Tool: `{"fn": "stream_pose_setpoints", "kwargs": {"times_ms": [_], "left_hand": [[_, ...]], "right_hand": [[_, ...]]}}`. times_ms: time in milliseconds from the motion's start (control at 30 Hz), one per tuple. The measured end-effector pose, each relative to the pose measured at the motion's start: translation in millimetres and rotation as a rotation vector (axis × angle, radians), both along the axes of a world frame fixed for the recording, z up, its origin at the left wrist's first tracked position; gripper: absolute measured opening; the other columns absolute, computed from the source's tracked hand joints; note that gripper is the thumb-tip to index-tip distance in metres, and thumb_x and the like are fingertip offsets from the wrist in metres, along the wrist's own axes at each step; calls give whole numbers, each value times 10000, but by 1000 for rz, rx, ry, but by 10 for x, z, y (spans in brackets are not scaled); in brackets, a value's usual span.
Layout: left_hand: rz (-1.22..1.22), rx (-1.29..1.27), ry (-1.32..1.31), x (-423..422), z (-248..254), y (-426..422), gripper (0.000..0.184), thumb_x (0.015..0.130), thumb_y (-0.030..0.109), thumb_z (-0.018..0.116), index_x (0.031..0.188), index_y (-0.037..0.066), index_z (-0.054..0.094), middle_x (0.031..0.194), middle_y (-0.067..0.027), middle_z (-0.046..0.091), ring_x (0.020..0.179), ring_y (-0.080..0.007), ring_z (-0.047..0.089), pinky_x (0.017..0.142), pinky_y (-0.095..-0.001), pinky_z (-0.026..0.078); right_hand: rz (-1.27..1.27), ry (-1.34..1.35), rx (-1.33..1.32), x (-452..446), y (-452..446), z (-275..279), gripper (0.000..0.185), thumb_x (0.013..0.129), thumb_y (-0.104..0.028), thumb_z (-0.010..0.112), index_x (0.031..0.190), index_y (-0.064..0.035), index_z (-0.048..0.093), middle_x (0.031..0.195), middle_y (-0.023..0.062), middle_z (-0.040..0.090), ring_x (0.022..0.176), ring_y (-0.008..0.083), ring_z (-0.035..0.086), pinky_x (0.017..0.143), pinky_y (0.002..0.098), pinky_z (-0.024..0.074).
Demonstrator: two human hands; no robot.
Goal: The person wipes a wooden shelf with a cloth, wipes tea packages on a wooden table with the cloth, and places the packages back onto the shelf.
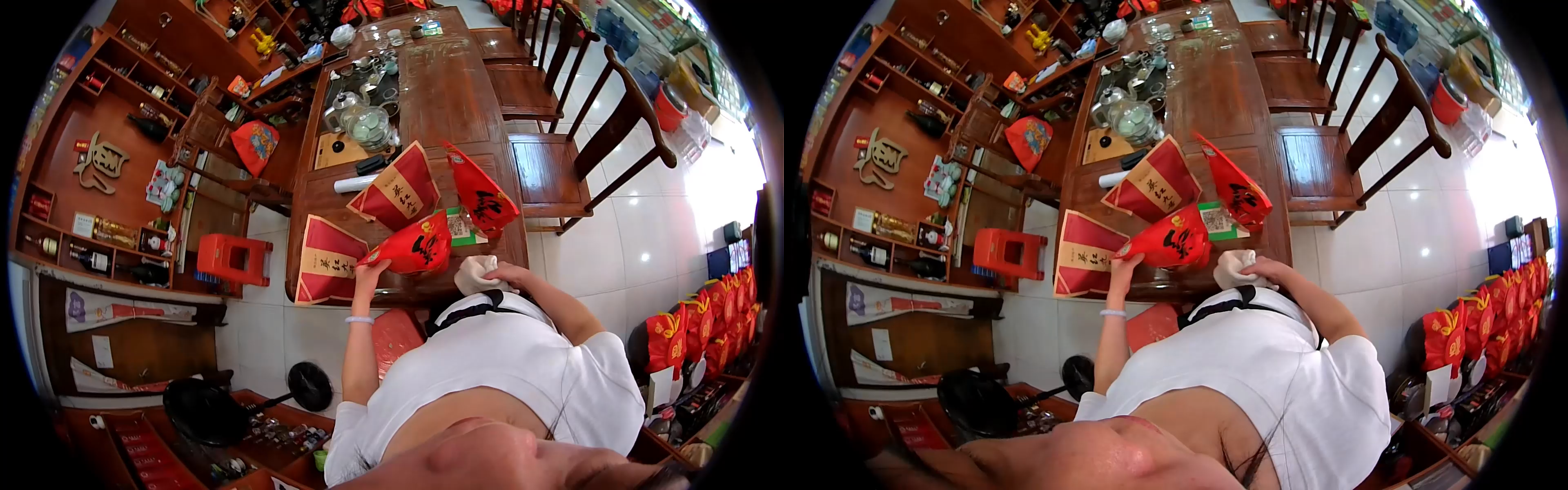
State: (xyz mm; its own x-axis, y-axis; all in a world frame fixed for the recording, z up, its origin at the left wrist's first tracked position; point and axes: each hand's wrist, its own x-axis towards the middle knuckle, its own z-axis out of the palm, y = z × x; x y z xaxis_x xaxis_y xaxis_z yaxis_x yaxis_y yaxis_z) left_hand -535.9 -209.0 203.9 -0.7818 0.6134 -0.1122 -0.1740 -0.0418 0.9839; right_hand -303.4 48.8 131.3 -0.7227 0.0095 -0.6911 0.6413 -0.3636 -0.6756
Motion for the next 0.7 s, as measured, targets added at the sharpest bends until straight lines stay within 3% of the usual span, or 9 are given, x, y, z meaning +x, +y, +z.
{"fn": "stream_pose_setpoints", "kwargs": {"times_ms": [67, 167, 200, 233, 333, 433, 467, 600, 700], "left_hand": [[60, -54, 48, 107, -79, 37, 182, 766, 36, 603, 943, -9, 604, 913, -24, 609, 814, -98, 548, 753, -242, 431], [232, 4, 123, 330, -59, 133, 160, 801, 106, 596, 911, -10, 614, 868, -3, 605, 767, -73, 530, 703, -224, 423], [366, 0, 91, 410, -39, 183, 158, 816, 161, 592, 810, 6, 615, 762, 34, 577, 666, -45, 480, 598, -210, 386], [381, -7, 87, 442, -66, 188, 158, 816, 161, 592, 810, 6, 615, 762, 34, 577, 666, -45, 480, 598, -210, 386], [576, 16, 66, 568, 7, 270, 258, 831, 204, 577, 624, 53, 548, 617, 77, 470, 555, -26, 363, 495, -209, 283], [606, -17, 33, 654, 22, 271, 254, 829, 205, 580, 628, 53, 551, 616, 71, 471, 554, -27, 363, 495, -211, 283], [515, -118, -14, 649, -58, 173, 179, 842, 174, 555, 798, 4, 595, 761, 34, 556, 676, -37, 454, 597, -204, 365], [410, -41, -24, 836, 138, 291, 175, 851, 160, 536, 845, -2, 601, 789, 26, 571, 681, -40, 468, 618, -207, 378], [382, -4, 1, 862, 25, 258, 178, 839, 177, 562, 826, 8, 615, 770, 7, 595, 664, -60, 498, 626, -209, 398]], "right_hand": [[-39, -88, 386, -145, -25, -67, 486, 652, -205, 670, 1063, 18, 538, 958, 104, 592, 861, 178, 574, 750, 324, 461], [-166, 51, 197, -275, -10, 27, 471, 666, -175, 655, 1075, 20, 525, 970, 111, 587, 882, 180, 564, 760, 321, 457], [-268, 119, 153, -284, -49, 118, 464, 674, -142, 641, 1093, 9, 512, 982, 103, 586, 904, 176, 555, 774, 309, 447], [-253, 114, 147, -302, -57, 88, 464, 674, -142, 641, 1093, 9, 512, 982, 103, 586, 904, 176, 555, 774, 309, 447], [-371, 406, 388, -358, -110, 224, 478, 678, -140, 636, 1114, -14, 486, 984, 81, 584, 887, 174, 554, 786, 293, 431], [-342, 636, 601, -515, -210, 422, 494, 682, -155, 641, 1122, -19, 464, 975, 106, 582, 881, 196, 561, 781, 305, 435], [-300, 606, 662, -585, -278, 433, 503, 684, -162, 647, 1127, -25, 450, 961, 135, 580, 880, 224, 569, 772, 320, 440], [-157, 972, 895, -725, -625, 1217, 466, 701, -174, 650, 1100, -32, 457, 963, 147, 555, 847, 317, 560, 723, 350, 451], [-18, 1032, 1027, -814, -651, 1235, 460, 686, -163, 643, 1096, -65, 457, 994, 131, 526, 832, 339, 548, 688, 394, 453]]}}
